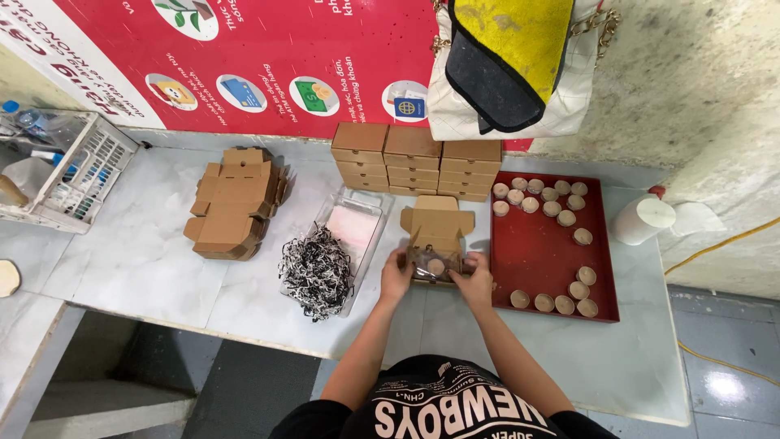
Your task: Packing tealight candles and wicks into small cardboard boxes.
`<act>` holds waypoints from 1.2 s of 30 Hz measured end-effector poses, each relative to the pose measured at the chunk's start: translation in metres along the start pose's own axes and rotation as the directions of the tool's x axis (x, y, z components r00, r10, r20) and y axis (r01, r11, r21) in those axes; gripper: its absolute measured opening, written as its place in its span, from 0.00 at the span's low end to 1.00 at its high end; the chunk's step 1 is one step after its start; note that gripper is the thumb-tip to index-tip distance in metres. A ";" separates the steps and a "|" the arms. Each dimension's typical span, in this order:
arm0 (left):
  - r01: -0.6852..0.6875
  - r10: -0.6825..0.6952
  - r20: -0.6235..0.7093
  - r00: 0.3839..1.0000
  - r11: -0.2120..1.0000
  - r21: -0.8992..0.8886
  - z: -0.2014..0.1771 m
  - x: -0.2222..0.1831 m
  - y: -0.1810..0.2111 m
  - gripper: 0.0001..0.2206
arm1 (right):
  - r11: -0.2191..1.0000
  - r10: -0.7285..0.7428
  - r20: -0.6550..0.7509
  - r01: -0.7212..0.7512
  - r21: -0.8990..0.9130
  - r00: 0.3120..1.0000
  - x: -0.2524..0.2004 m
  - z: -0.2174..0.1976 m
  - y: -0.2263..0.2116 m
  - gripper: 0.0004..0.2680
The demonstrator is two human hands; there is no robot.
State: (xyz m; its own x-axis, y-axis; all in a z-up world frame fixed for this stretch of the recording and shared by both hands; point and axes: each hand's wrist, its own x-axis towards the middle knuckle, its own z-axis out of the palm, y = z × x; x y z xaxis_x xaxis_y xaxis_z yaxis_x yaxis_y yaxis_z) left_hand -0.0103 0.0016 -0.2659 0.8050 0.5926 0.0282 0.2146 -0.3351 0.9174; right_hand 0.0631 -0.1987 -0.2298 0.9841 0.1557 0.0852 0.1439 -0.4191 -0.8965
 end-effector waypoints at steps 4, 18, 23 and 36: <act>0.018 0.007 0.075 0.997 0.943 -0.331 0.010 0.004 -0.041 0.18 | 0.994 -0.106 0.047 0.104 0.045 0.993 0.000 0.007 0.033 0.19; -0.295 0.379 0.276 0.883 0.906 -0.302 -0.121 -0.065 0.191 0.54 | 0.843 -0.135 0.309 -0.055 0.535 0.941 -0.011 -0.084 -0.128 0.16; -0.394 0.423 0.210 0.882 0.904 -0.166 -0.129 -0.062 0.180 0.51 | 0.790 -0.112 0.290 -0.092 0.606 0.951 -0.004 -0.077 -0.133 0.11; -0.282 0.329 0.071 0.942 0.887 -0.366 -0.121 -0.068 0.167 0.58 | 0.824 -0.100 0.273 -0.074 0.562 0.957 0.010 -0.074 -0.166 0.12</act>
State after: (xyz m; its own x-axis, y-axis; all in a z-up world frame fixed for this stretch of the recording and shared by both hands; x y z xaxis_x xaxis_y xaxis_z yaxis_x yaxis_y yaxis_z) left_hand -0.0956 -0.0060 -0.0667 0.8679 0.3957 0.3002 -0.2393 -0.1965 0.9509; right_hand 0.0564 -0.1935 -0.0480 0.8987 0.4354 0.0528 -0.0124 0.1454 -0.9893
